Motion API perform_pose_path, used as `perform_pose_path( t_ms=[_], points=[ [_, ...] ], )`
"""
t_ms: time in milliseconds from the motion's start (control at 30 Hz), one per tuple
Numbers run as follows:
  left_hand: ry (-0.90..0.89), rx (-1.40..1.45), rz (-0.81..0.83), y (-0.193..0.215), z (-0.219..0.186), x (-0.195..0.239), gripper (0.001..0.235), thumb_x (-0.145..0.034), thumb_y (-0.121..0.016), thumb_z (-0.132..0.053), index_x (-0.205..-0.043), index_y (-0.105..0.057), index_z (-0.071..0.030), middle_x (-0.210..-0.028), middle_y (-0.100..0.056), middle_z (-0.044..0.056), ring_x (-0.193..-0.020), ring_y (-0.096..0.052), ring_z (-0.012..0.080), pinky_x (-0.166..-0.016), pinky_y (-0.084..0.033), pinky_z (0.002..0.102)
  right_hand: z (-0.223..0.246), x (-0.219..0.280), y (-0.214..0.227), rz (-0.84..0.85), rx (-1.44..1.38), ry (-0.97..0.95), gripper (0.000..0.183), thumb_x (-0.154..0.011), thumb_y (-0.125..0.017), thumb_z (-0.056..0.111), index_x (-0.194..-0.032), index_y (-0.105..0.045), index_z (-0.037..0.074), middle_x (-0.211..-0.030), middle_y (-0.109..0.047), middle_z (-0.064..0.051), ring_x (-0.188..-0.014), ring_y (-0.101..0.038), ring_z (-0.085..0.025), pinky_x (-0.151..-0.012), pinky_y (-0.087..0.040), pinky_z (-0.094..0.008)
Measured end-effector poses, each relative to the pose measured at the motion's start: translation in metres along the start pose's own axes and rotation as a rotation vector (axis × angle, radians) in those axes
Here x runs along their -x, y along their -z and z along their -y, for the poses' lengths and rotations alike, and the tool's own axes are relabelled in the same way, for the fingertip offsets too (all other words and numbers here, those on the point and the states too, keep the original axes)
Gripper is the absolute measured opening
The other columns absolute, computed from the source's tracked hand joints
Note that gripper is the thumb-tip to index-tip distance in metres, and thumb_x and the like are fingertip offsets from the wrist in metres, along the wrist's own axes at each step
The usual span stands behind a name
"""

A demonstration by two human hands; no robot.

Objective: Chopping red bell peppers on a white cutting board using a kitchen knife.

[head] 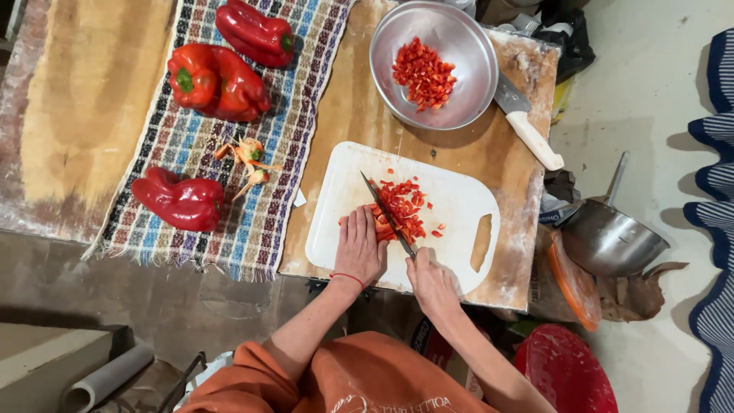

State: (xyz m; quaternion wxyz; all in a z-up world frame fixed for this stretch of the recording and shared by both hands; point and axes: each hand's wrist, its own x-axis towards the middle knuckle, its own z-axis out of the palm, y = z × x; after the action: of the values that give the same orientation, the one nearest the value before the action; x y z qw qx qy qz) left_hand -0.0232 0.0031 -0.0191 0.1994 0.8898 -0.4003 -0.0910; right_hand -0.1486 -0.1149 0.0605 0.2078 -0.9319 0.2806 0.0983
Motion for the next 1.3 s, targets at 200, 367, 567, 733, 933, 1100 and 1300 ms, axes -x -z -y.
perform_pose_path(
  t_ms=[200, 367, 567, 733, 933, 1100, 1300],
  points=[
    [0.006, 0.003, 0.011, 0.003, -0.001, -0.001, 0.082, -0.094, -0.053, -0.039, -0.151, -0.027, 0.015, -0.155, -0.034, 0.032, -0.146, -0.032, 0.0430, -0.122, -0.019, 0.052, -0.008, -0.015, -0.015, 0.043, 0.031, -0.011, 0.033, -0.104, -0.052, 0.031, -0.098, -0.044, 0.000, -0.066, -0.066, -0.027, -0.062, -0.068, -0.047, -0.057, -0.055, -0.055],
    [0.000, -0.017, 0.011, 0.007, -0.002, -0.001, 0.082, -0.095, -0.053, -0.039, -0.151, -0.027, 0.015, -0.155, -0.034, 0.032, -0.145, -0.032, 0.0434, -0.122, -0.019, 0.052, -0.003, -0.022, -0.017, 0.033, 0.025, -0.027, 0.033, -0.104, -0.053, 0.032, -0.099, -0.045, -0.001, -0.064, -0.066, -0.027, -0.061, -0.068, -0.046, -0.057, -0.055, -0.055],
    [-0.004, -0.023, 0.009, -0.001, -0.001, 0.001, 0.082, -0.096, -0.053, -0.040, -0.151, -0.027, 0.015, -0.155, -0.035, 0.031, -0.146, -0.032, 0.0432, -0.123, -0.021, 0.052, 0.002, -0.031, -0.005, -0.091, -0.052, 0.084, 0.031, -0.103, -0.053, 0.029, -0.102, -0.047, -0.001, -0.080, -0.067, -0.030, -0.061, -0.068, -0.047, -0.052, -0.055, -0.055],
    [0.011, -0.005, -0.017, -0.005, 0.001, 0.000, 0.082, -0.096, -0.052, -0.040, -0.151, -0.028, 0.015, -0.155, -0.035, 0.032, -0.145, -0.033, 0.0440, -0.122, -0.021, 0.052, 0.005, -0.008, 0.016, 0.016, -0.116, -0.008, 0.028, -0.104, -0.051, 0.029, -0.109, -0.046, 0.001, -0.073, -0.067, -0.029, -0.068, -0.067, -0.050, -0.060, -0.052, -0.060],
    [0.001, -0.017, -0.022, 0.000, -0.001, 0.001, 0.082, -0.097, -0.052, -0.040, -0.152, -0.028, 0.015, -0.156, -0.033, 0.032, -0.146, -0.031, 0.0437, -0.123, -0.020, 0.052, -0.004, 0.002, 0.002, 0.019, 0.017, 0.008, 0.032, -0.103, -0.053, 0.032, -0.103, -0.046, 0.001, -0.068, -0.067, -0.027, -0.065, -0.068, -0.048, -0.060, -0.052, -0.060],
    [0.002, -0.004, -0.001, -0.003, 0.000, 0.002, 0.080, -0.096, -0.052, -0.038, -0.151, -0.028, 0.015, -0.156, -0.032, 0.032, -0.146, -0.031, 0.0435, -0.122, -0.020, 0.052, -0.010, -0.013, -0.024, 0.030, 0.043, 0.001, 0.034, -0.104, -0.054, 0.032, -0.101, -0.047, -0.001, -0.067, -0.067, -0.027, -0.064, -0.069, -0.047, -0.061, -0.055, -0.057],
    [0.021, 0.002, 0.001, 0.009, -0.002, -0.001, 0.080, -0.095, -0.055, -0.038, -0.151, -0.030, 0.013, -0.155, -0.036, 0.030, -0.144, -0.034, 0.0444, -0.123, -0.021, 0.053, 0.003, -0.025, -0.012, -0.013, 0.021, 0.028, 0.032, -0.103, -0.052, 0.032, -0.105, -0.049, 0.001, -0.071, -0.068, -0.026, -0.066, -0.069, -0.047, -0.060, -0.056, -0.057]
  ],
)
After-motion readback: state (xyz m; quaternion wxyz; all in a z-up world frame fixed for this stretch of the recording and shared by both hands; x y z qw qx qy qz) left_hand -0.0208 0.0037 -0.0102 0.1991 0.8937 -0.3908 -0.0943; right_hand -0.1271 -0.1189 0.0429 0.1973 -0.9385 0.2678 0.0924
